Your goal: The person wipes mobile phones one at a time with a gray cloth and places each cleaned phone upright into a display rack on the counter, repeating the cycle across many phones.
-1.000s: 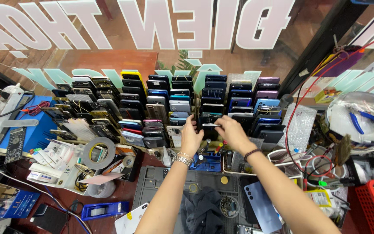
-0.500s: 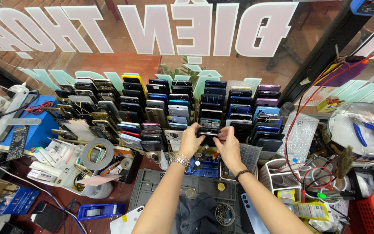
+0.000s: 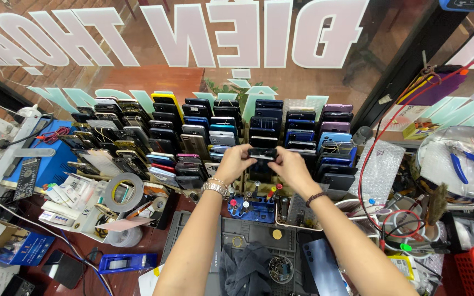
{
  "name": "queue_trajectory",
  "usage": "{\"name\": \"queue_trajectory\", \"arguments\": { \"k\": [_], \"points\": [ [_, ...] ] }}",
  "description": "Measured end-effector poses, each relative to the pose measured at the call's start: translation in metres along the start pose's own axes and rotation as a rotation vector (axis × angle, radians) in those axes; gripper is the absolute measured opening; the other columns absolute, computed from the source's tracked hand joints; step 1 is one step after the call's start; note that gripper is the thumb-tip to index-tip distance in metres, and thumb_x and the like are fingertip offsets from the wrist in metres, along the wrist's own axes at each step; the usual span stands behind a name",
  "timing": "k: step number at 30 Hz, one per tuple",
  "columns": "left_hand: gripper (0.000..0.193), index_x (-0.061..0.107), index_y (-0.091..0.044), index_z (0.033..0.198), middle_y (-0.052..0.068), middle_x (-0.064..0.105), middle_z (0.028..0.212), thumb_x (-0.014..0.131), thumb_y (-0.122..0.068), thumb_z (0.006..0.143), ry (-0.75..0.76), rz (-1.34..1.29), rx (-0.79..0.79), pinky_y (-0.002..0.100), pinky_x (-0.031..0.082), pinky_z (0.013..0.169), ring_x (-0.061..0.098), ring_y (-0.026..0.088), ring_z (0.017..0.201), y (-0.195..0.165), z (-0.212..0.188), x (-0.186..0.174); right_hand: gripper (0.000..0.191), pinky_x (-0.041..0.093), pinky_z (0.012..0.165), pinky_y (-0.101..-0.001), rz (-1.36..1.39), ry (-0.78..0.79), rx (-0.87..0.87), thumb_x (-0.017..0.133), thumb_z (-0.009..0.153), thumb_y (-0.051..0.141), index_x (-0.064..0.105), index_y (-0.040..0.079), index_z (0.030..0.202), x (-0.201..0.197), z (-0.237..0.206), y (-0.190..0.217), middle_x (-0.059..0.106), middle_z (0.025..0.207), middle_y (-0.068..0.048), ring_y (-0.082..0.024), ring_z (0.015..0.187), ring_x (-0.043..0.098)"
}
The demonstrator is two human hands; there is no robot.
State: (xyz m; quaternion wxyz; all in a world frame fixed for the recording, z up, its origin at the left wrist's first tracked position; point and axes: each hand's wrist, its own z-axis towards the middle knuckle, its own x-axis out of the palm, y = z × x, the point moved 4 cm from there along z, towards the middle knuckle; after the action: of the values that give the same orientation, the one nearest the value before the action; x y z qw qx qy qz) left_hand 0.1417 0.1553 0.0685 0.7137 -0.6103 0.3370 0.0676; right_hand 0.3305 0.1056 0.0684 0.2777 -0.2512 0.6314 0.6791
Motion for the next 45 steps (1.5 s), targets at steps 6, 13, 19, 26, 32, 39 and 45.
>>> {"name": "queue_trajectory", "arguments": {
  "k": [6,13,19,26,32,39,45],
  "points": [
    [0.033,0.065,-0.002,0.119,0.007,0.078,0.096,0.074,-0.008,0.089,0.062,-0.188,0.105,0.029,0.057,0.078,0.073,0.013,0.089,-0.049,0.004,-0.037,0.027,0.057,0.065,-0.0347,0.049,0.065,-0.03,0.081,0.083,0.024,0.065,0.003,0.093,-0.058,0.01,0.041,0.075,0.079,-0.006,-0.02,0.072,0.074],
    [0.028,0.062,-0.003,0.129,0.001,0.064,0.102,0.07,-0.012,0.103,0.068,-0.411,0.254,0.024,0.047,0.071,0.053,0.006,0.086,-0.057,-0.02,-0.073,0.031,0.054,0.079,-0.0309,0.283,-0.061,-0.137,0.079,0.09,0.024,0.067,0.005,0.112,-0.061,-0.006,0.084,0.064,0.099,-0.009,-0.017,0.089,0.065],
    [0.033,0.061,-0.01,0.128,-0.005,0.069,0.108,0.066,-0.018,0.097,0.038,-0.668,-0.107,0.02,0.046,0.064,0.06,0.003,0.087,0.016,-0.082,-0.077,0.045,0.055,0.086,-0.0291,0.823,0.186,-0.03,0.073,0.092,0.017,0.053,0.005,0.129,0.055,-0.056,0.087,0.071,0.111,-0.004,-0.012,0.102,0.067],
    [0.043,0.06,-0.009,0.128,0.005,0.072,0.109,0.074,-0.018,0.089,-0.019,-0.834,-0.5,0.032,0.06,0.076,0.071,0.014,0.096,0.115,-0.169,-0.04,0.039,0.051,0.073,-0.0292,0.948,0.371,0.509,0.07,0.09,0.015,0.057,0.01,0.127,0.168,-0.127,0.058,0.074,0.105,-0.002,-0.011,0.094,0.067],
    [0.055,0.055,-0.013,0.134,0.012,0.075,0.11,0.076,-0.01,0.083,-0.047,-0.571,-0.736,0.039,0.056,0.081,0.072,0.024,0.099,0.164,-0.2,-0.006,0.059,0.055,0.088,-0.0299,0.525,0.342,0.485,0.077,0.09,0.02,0.05,0.011,0.142,0.215,-0.152,0.035,0.068,0.122,-0.008,-0.015,0.107,0.067],
    [0.071,0.048,-0.012,0.145,0.019,0.07,0.127,0.077,-0.01,0.08,-0.158,-0.111,-0.633,0.038,0.051,0.101,0.068,0.033,0.117,0.17,-0.196,-0.007,0.049,0.057,0.085,-0.031,0.577,0.35,0.529,0.068,0.093,0.025,0.057,0.009,0.138,0.201,-0.172,0.013,0.07,0.121,-0.006,-0.014,0.103,0.068],
    [0.084,0.033,-0.016,0.159,0.025,0.061,0.138,0.074,-0.013,0.085,-0.131,-0.076,-0.676,0.04,0.047,0.107,0.062,0.037,0.127,0.164,-0.191,-0.01,0.04,0.057,0.083,-0.0283,0.625,0.388,0.623,0.064,0.097,0.026,0.062,0.008,0.132,0.189,-0.185,0.002,0.071,0.11,-0.003,-0.011,0.095,0.067]
  ]
}}
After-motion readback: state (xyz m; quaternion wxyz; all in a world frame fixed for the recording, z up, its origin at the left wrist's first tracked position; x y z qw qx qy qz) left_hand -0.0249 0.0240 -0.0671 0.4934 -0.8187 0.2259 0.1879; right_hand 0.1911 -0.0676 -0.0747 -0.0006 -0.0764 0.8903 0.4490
